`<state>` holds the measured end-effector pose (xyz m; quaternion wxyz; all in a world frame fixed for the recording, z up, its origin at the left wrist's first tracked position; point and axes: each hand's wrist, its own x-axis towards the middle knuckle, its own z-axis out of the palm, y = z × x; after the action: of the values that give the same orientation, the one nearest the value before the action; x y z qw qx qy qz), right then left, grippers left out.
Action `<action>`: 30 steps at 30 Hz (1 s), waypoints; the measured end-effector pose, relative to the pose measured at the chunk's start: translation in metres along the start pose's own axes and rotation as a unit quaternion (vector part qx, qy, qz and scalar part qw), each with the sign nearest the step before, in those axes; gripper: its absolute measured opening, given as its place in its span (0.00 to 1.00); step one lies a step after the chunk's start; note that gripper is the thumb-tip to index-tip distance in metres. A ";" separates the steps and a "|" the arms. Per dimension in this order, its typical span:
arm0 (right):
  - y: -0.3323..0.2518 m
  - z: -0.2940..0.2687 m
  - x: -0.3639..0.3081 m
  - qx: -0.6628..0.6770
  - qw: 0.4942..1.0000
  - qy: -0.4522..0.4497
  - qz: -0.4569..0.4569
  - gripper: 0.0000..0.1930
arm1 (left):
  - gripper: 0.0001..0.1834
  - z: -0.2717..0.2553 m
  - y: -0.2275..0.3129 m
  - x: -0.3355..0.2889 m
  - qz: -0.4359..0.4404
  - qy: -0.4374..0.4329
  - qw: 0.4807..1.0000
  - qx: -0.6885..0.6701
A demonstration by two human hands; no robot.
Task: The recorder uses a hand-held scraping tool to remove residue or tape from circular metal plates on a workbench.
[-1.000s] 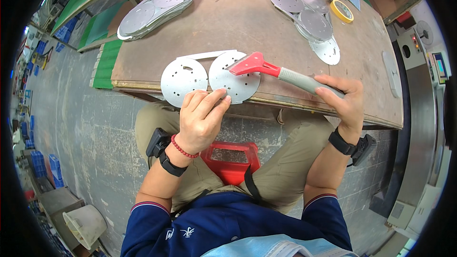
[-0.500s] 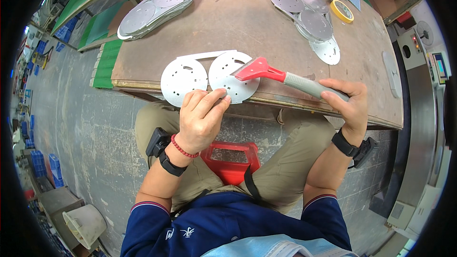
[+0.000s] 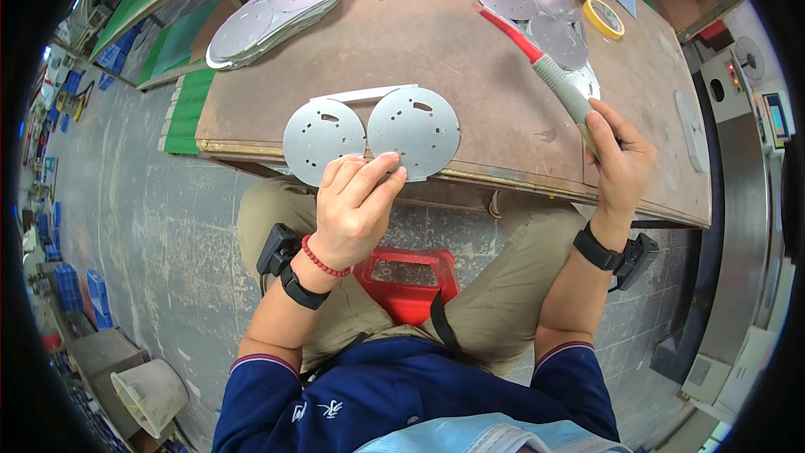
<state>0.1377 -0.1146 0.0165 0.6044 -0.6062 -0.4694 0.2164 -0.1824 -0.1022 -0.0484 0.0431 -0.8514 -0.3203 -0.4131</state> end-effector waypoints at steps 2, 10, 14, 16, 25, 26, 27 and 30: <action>0.002 0.006 0.001 -0.009 1.000 0.011 -0.006 0.13 | 0.13 0.000 0.000 -0.001 -0.002 -0.003 1.000 0.001; 0.015 0.020 -0.003 -0.169 0.984 0.017 -0.050 0.14 | 0.10 -0.001 0.002 0.001 -0.008 0.001 1.000 0.000; 0.026 0.024 -0.001 -0.313 0.928 0.019 -0.202 0.14 | 0.11 0.000 0.003 0.003 -0.011 0.005 1.000 -0.004; 0.025 0.024 -0.001 -0.368 0.887 0.016 -0.277 0.14 | 0.13 0.001 0.002 0.003 0.003 0.003 1.000 -0.005; -0.008 0.082 -0.041 -0.283 0.866 -0.166 -0.378 0.24 | 0.16 -0.006 0.000 -0.001 -0.007 0.001 1.000 0.009; -0.010 0.085 -0.043 -0.289 0.859 -0.195 -0.375 0.28 | 0.16 -0.006 0.000 0.000 -0.006 -0.003 1.000 0.009; -0.011 0.088 -0.046 -0.293 0.850 -0.225 -0.375 0.32 | 0.17 -0.006 0.000 0.000 -0.007 -0.007 1.000 0.012; -0.009 0.087 -0.049 -0.313 0.837 -0.243 -0.377 0.37 | 0.16 0.002 0.001 -0.001 0.002 0.014 1.000 -0.008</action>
<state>0.0403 -0.1104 -0.0057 0.2839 -0.4677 -0.8357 -0.0463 -0.1805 -0.1025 -0.0502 0.0415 -0.8464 -0.3149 -0.4275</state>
